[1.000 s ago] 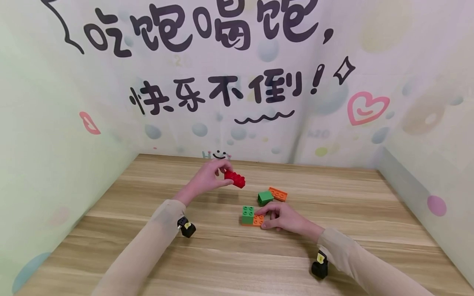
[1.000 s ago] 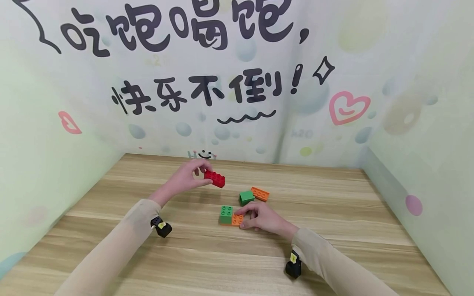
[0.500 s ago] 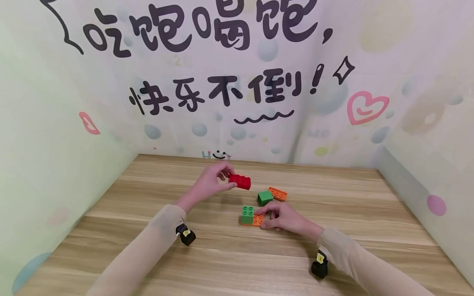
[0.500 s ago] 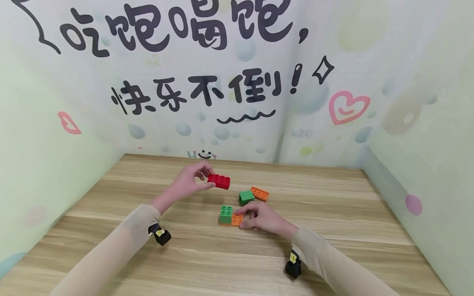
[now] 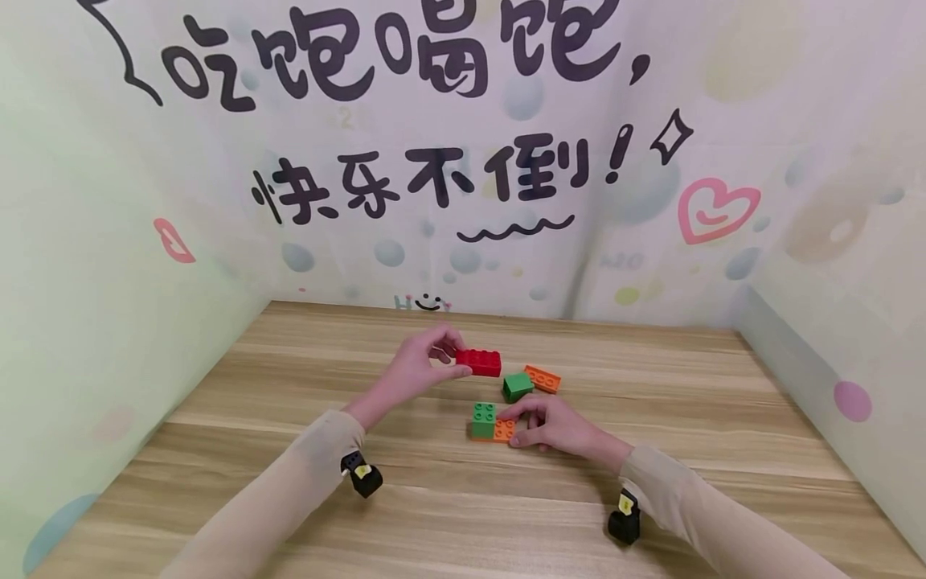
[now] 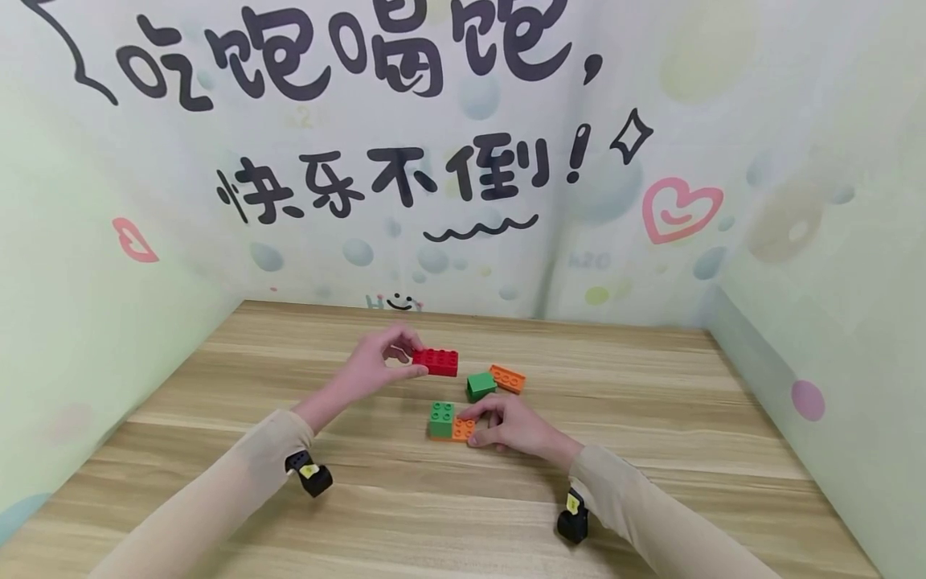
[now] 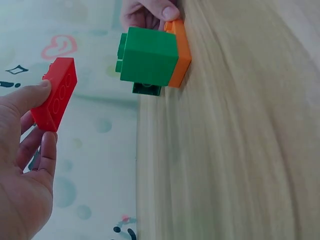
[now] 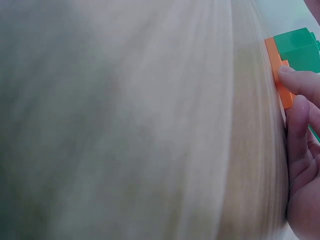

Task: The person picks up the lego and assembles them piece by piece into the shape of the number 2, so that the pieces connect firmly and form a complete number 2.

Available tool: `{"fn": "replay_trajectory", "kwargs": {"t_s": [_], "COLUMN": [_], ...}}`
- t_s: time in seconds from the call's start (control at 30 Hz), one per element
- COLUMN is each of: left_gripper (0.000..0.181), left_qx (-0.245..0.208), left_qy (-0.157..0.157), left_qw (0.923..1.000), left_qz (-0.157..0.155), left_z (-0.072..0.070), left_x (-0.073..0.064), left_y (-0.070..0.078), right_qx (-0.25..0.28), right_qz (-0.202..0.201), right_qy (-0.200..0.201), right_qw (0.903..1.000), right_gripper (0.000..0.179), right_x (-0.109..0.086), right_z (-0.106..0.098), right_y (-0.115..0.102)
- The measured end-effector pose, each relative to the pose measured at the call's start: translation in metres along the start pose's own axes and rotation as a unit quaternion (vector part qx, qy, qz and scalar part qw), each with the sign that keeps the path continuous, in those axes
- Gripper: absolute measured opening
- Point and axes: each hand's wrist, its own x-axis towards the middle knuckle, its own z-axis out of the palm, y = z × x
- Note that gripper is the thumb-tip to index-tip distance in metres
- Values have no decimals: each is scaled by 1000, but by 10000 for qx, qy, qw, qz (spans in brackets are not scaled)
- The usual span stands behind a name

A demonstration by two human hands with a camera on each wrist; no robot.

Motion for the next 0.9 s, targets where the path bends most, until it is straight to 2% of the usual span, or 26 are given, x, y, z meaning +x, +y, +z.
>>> {"fn": "replay_trajectory", "kwargs": {"t_s": [0.4,0.57,0.9], "left_gripper": [37,40,35], "left_qx": [-344,-257,-212], "left_qy": [-137,-330,-524], "left_qw": [9992,9987,9980], "left_qz": [-125,-275,-285], "left_z": [13,17,27], "left_x": [-9,-15,-21], "left_y": [3,6,10], "right_qx": [-8,23,7], "right_qz": [4,-21,42], "right_qy": [0,10,40], "right_qw": [10000,10000,10000], "right_gripper": [37,35,34], "right_x": [0,0,-1], "right_z": [-1,0,1], "right_y": [2,2,1]}}
